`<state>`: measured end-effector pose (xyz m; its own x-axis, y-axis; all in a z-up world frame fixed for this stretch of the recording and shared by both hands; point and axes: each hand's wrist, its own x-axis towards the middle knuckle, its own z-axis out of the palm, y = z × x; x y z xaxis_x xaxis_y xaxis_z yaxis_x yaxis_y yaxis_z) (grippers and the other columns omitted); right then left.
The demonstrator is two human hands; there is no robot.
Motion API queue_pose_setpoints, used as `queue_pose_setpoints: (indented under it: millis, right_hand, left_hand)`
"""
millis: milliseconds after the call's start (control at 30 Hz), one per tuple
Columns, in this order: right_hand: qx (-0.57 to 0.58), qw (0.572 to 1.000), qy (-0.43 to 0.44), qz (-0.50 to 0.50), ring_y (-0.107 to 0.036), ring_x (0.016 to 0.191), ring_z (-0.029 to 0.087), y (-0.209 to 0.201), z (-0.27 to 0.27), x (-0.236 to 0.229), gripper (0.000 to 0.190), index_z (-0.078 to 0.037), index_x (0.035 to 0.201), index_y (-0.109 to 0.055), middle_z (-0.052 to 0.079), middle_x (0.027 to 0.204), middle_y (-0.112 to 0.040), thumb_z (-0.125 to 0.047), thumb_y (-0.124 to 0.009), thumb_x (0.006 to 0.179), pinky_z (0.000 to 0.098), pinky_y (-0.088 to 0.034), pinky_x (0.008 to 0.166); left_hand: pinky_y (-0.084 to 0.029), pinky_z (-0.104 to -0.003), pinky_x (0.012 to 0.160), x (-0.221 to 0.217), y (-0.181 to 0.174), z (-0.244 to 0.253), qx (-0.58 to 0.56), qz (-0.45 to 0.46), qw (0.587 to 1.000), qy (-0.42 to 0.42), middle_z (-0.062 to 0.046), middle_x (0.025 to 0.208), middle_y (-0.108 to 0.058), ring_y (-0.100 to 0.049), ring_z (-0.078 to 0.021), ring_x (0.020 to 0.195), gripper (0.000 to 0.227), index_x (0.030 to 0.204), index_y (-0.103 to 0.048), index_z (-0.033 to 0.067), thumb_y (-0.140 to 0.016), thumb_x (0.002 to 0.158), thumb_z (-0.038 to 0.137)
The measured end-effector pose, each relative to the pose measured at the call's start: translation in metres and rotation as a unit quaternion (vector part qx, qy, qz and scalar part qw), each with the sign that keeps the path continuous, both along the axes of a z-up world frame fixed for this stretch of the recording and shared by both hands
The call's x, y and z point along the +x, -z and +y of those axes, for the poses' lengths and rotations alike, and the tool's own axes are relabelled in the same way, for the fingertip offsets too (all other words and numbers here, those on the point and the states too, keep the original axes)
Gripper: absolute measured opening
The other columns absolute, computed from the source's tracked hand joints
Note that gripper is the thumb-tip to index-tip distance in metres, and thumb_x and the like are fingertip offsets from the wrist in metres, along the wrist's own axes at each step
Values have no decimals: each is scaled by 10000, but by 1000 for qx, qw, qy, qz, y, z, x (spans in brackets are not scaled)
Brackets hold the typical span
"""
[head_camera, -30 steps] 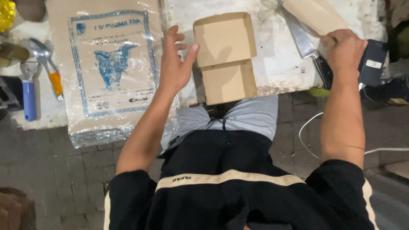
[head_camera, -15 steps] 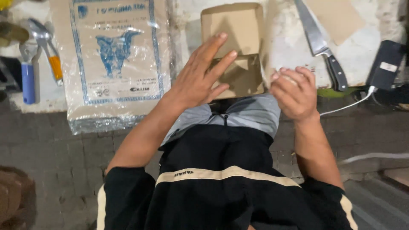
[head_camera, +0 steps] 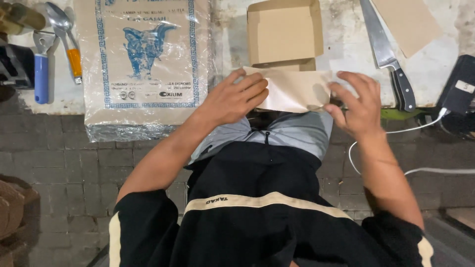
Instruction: The person folds white paper sheets and places them into small cardboard boxes, then closes the boxes. They repeat this process multiple times, stacking completed boxes on the table.
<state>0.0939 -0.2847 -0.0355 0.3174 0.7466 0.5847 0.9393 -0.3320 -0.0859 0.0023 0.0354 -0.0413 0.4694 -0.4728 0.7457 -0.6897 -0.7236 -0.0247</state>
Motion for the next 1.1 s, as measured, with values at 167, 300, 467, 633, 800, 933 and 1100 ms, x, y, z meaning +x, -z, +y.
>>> queue_pose_setpoints:
  millis: [167,300,467,633,800,933,1100]
  right_hand:
    - [70,854,225,464,-640,962,495,-10,12,-31,693,17,1435,-383,303,1111,-601,-114,-805,901,541,-522,800]
    - [190,821,225,489,-649,1021,397,22,9,-21,631,6,1410,-381,209,1021,-579,74,-746,900,444,-536,843]
    - [57,874,309,371,-701,779,344,0,35,-19,431,-124,1200,-606,138,889,-685,-119,-819,826,409,-552,645]
    - [-8,927,310,213,-682,878,296,7,47,-20,516,-139,1209,-615,99,1017,-654,-151,-824,737,399,-577,677]
    - [-66,926,292,228,-631,948,422,-21,67,-24,734,-86,1374,-383,186,1232,-479,-50,-752,741,544,-567,665]
    - [-174,851,303,393,-669,751,479,-54,86,-12,893,-37,1509,-168,346,1207,-512,20,-677,777,632,-507,610]
    - [-296,762,381,431,-611,779,448,-29,93,22,1120,-120,1558,120,206,1166,-550,-277,-734,851,526,-472,624]
  left_hand:
    - [-440,-398,798,-12,1,-15,16,101,994,-45,-163,1083,-588,-554,-306,985,277,1124,-635,-9,-396,986,18]
    - [-442,-373,791,-16,-10,-21,25,99,994,-50,-159,1060,-571,-533,-299,960,300,1149,-635,-23,-378,995,-6]
    - [-481,-399,863,-12,9,-15,19,86,996,-1,-126,958,-565,-568,-298,944,171,1030,-655,41,-495,1027,101]
    - [-457,-488,964,-15,9,-11,28,121,992,31,-137,911,-602,-585,-318,965,116,898,-658,29,-597,896,128]
    - [-386,-578,1008,-11,17,-10,55,144,988,29,-119,806,-599,-576,-304,953,214,780,-660,51,-576,845,237]
    - [-334,-615,1017,-6,22,-12,67,170,982,50,-108,697,-566,-547,-277,879,329,699,-647,52,-591,868,329]
    - [-361,-565,1059,6,-11,-12,167,216,962,21,-30,615,-618,-557,-236,706,409,656,-700,82,-643,872,425]
